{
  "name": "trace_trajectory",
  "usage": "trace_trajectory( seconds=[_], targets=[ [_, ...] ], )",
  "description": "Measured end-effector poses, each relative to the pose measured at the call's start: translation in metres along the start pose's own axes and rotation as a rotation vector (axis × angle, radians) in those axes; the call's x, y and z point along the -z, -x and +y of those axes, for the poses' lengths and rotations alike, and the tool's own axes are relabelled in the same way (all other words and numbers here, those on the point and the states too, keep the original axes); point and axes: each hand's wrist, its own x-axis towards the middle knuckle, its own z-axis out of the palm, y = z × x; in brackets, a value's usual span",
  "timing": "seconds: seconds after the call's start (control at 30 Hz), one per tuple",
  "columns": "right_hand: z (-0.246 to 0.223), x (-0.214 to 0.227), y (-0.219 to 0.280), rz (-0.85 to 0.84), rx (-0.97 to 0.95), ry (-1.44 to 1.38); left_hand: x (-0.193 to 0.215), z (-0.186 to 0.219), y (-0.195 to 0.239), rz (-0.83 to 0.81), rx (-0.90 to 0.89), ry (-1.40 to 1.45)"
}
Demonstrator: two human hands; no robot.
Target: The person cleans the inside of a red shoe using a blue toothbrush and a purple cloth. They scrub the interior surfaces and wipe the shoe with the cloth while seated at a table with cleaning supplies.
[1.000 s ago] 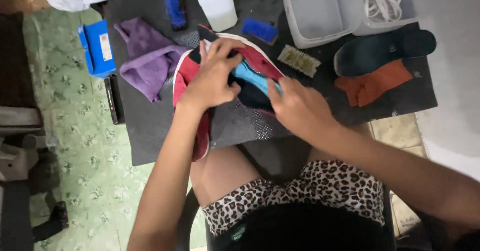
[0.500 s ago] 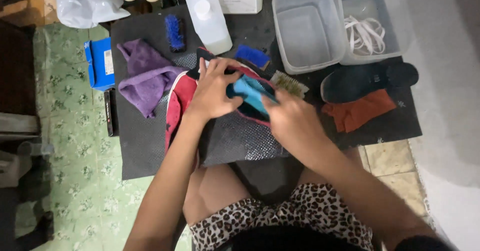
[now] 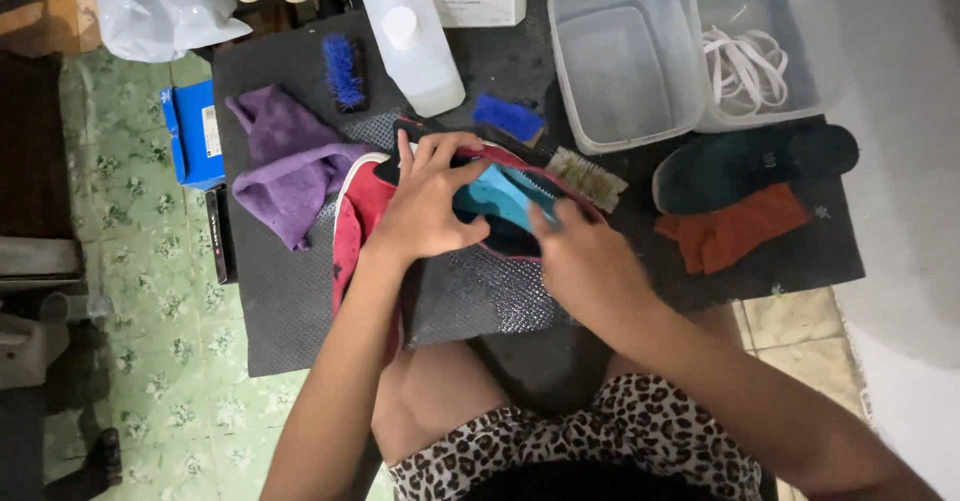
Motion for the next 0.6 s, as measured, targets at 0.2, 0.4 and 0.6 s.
trace_trajectory(
  seconds=[0.2,0.4,0.6],
  targets=[
    [0.015,0.003,0.008,-0.191,-0.068,-0.133,-0.007,-0.005,-0.003,-0.015,-0.015,0.005],
    [0.024,0.069,0.014,-0.481,-0.225,-0.099,0.002,0.002,0.004,-0.032,-0.018,0.012],
    [0.012,0.039,0.005,-0.271,-0.094,-0.077,-0.01,-0.009,0.004,-0.021,0.003,0.039]
  ],
)
